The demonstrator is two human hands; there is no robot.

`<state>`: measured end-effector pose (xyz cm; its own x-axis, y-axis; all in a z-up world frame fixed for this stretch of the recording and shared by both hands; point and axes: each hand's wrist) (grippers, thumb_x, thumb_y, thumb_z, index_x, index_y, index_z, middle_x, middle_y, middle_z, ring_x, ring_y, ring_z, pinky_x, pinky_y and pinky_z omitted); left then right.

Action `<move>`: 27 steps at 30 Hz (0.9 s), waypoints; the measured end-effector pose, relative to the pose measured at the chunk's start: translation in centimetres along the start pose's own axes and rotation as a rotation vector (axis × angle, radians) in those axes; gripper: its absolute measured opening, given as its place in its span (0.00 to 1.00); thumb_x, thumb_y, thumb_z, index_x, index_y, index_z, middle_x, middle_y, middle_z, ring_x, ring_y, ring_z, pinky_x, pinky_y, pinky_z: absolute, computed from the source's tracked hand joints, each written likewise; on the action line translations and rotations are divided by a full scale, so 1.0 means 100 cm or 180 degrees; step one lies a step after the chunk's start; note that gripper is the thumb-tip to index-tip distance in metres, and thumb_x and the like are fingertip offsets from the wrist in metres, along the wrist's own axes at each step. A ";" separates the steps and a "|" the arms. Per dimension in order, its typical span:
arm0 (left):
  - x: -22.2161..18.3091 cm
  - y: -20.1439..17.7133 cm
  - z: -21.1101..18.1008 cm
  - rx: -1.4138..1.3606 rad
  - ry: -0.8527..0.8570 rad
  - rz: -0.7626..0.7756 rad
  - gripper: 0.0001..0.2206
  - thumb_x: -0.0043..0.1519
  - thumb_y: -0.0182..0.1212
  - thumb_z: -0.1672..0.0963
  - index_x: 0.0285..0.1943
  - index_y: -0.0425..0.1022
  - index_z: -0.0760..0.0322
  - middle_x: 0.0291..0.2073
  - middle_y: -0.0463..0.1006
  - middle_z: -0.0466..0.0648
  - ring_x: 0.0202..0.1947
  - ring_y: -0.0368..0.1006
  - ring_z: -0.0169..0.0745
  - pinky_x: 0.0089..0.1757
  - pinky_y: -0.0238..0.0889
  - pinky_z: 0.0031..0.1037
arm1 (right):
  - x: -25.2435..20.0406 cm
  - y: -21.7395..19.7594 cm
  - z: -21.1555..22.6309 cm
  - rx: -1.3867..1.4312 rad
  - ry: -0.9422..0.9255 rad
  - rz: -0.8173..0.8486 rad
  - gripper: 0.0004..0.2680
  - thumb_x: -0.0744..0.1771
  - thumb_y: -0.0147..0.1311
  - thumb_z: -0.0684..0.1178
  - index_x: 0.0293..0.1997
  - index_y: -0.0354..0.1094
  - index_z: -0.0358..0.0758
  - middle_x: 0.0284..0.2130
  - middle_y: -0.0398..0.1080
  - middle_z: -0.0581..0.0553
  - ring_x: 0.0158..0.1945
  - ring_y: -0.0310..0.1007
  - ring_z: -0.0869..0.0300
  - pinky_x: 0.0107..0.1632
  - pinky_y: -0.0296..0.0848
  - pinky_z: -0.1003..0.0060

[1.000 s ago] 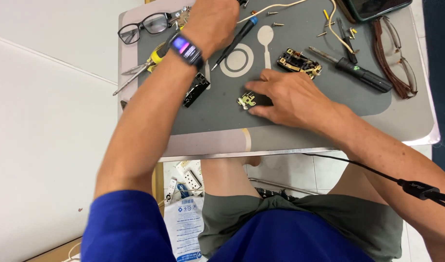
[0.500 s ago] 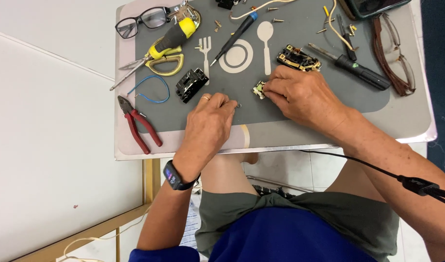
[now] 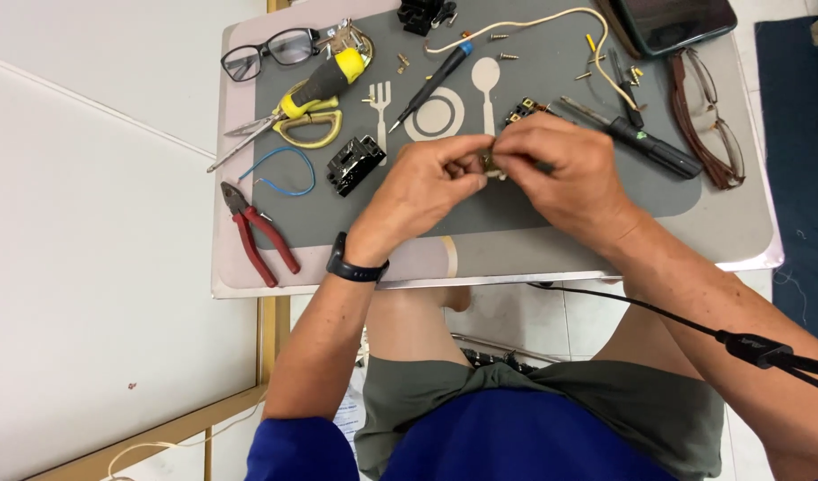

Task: Disassembling a small electronic component to remove and inspect internal metal contacts and plastic parts.

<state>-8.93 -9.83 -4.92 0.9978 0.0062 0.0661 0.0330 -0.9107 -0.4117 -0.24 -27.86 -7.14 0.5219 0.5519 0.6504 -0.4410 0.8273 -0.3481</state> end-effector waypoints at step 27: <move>-0.008 0.019 -0.009 0.0443 0.0979 -0.1094 0.11 0.57 0.62 0.64 0.48 0.77 0.65 0.34 0.77 0.51 0.34 0.76 0.40 0.34 0.74 0.26 | -0.003 0.006 0.020 0.1045 0.1425 -0.0197 0.05 0.65 0.57 0.32 0.42 0.72 0.22 0.24 0.72 0.30 0.29 0.78 0.50 0.27 0.78 0.62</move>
<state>-9.71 -11.95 -4.89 0.8652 0.1557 0.4767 0.3862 -0.8133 -0.4352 -2.16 -27.74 -6.17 0.7816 0.5534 0.2878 -0.5666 0.8228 -0.0433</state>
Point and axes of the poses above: each hand's wrist, its own x-axis towards the middle knuckle, its own y-axis out of the palm, z = x × y
